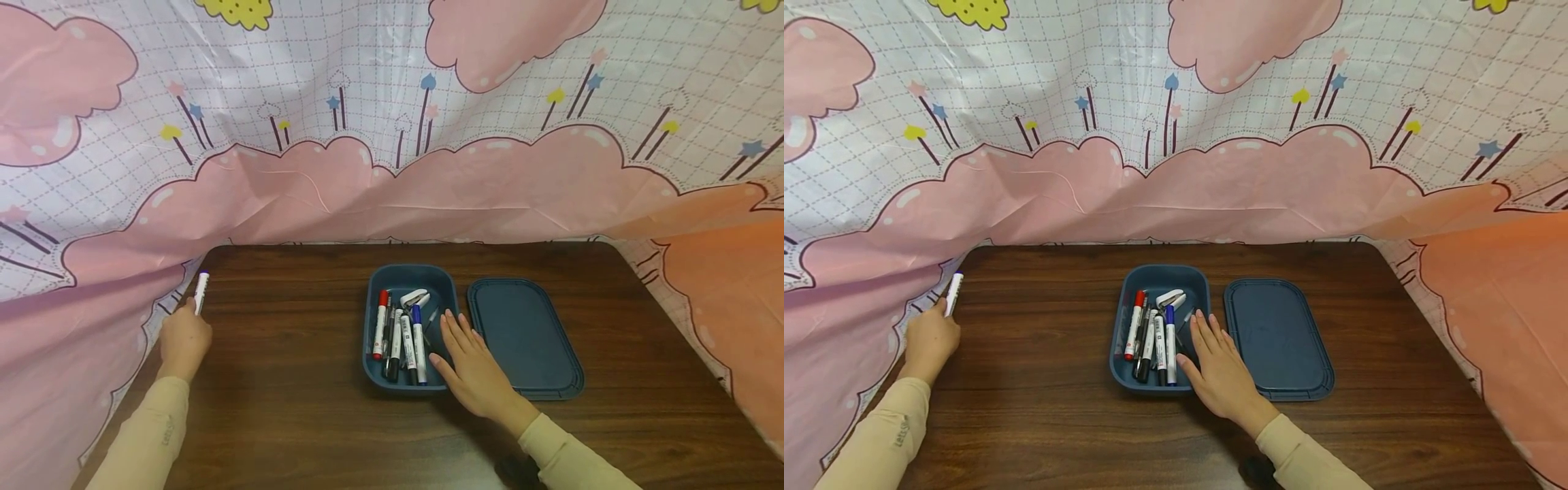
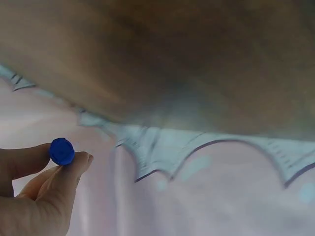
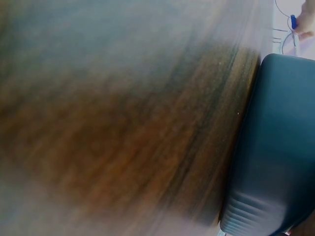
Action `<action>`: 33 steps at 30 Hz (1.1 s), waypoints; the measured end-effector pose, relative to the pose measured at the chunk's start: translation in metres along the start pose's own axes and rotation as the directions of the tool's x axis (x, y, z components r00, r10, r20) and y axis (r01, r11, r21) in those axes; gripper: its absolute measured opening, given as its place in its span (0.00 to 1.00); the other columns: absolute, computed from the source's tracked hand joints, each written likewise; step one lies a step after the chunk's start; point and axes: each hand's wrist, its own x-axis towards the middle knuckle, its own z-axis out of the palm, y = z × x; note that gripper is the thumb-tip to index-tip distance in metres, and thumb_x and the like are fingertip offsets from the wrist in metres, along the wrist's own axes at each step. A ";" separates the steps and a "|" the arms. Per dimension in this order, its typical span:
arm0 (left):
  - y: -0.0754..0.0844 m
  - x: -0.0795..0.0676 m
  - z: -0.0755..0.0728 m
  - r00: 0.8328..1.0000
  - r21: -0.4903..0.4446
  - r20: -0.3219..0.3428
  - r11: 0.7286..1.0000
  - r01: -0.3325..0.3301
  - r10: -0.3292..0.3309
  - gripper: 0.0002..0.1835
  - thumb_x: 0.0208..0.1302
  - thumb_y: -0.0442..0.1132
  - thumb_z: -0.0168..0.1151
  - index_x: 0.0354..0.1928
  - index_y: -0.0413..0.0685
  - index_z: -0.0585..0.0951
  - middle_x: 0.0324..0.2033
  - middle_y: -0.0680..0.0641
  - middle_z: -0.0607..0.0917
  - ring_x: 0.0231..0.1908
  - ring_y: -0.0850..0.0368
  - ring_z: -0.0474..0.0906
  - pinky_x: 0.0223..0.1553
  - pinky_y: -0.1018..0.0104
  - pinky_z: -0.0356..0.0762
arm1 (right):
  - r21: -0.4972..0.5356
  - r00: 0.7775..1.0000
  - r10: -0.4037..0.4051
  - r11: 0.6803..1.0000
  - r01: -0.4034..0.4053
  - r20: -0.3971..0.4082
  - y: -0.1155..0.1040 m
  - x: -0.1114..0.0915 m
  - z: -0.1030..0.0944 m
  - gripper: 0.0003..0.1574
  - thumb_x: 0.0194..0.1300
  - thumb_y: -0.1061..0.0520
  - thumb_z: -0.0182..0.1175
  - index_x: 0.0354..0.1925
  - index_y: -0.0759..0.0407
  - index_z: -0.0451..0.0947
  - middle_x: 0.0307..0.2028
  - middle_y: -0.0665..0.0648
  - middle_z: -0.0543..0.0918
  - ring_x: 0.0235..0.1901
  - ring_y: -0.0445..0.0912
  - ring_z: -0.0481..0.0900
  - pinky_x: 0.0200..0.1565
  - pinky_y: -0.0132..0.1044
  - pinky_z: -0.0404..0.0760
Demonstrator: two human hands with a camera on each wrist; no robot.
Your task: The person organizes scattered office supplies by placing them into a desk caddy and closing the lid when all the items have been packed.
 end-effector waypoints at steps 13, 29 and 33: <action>0.065 -0.004 -0.034 0.984 -0.105 -0.117 0.983 -0.147 0.135 0.26 0.64 0.29 0.47 0.65 0.30 0.68 0.51 0.22 0.76 0.46 0.19 0.73 0.49 0.33 0.70 | -0.004 1.000 0.007 1.000 -0.007 0.007 -0.001 0.001 0.000 0.45 0.74 0.36 0.41 0.76 0.59 0.45 0.77 0.56 0.45 0.77 0.56 0.43 0.73 0.57 0.50; 0.131 -0.031 -0.055 0.922 -0.261 -0.288 0.905 -0.335 0.258 0.23 0.63 0.27 0.55 0.62 0.33 0.73 0.50 0.29 0.81 0.43 0.27 0.81 0.44 0.37 0.77 | -0.010 1.000 0.009 1.000 -0.009 0.002 0.000 0.000 0.001 0.45 0.74 0.35 0.40 0.76 0.60 0.45 0.77 0.56 0.45 0.77 0.56 0.43 0.73 0.58 0.50; 0.146 -0.036 -0.056 0.918 -0.285 -0.281 0.889 -0.357 0.279 0.23 0.64 0.27 0.55 0.62 0.34 0.73 0.50 0.30 0.82 0.41 0.31 0.83 0.42 0.40 0.80 | -0.003 1.000 0.006 1.000 -0.006 -0.004 0.000 0.001 0.001 0.45 0.74 0.36 0.41 0.75 0.60 0.46 0.77 0.57 0.46 0.77 0.56 0.44 0.73 0.58 0.51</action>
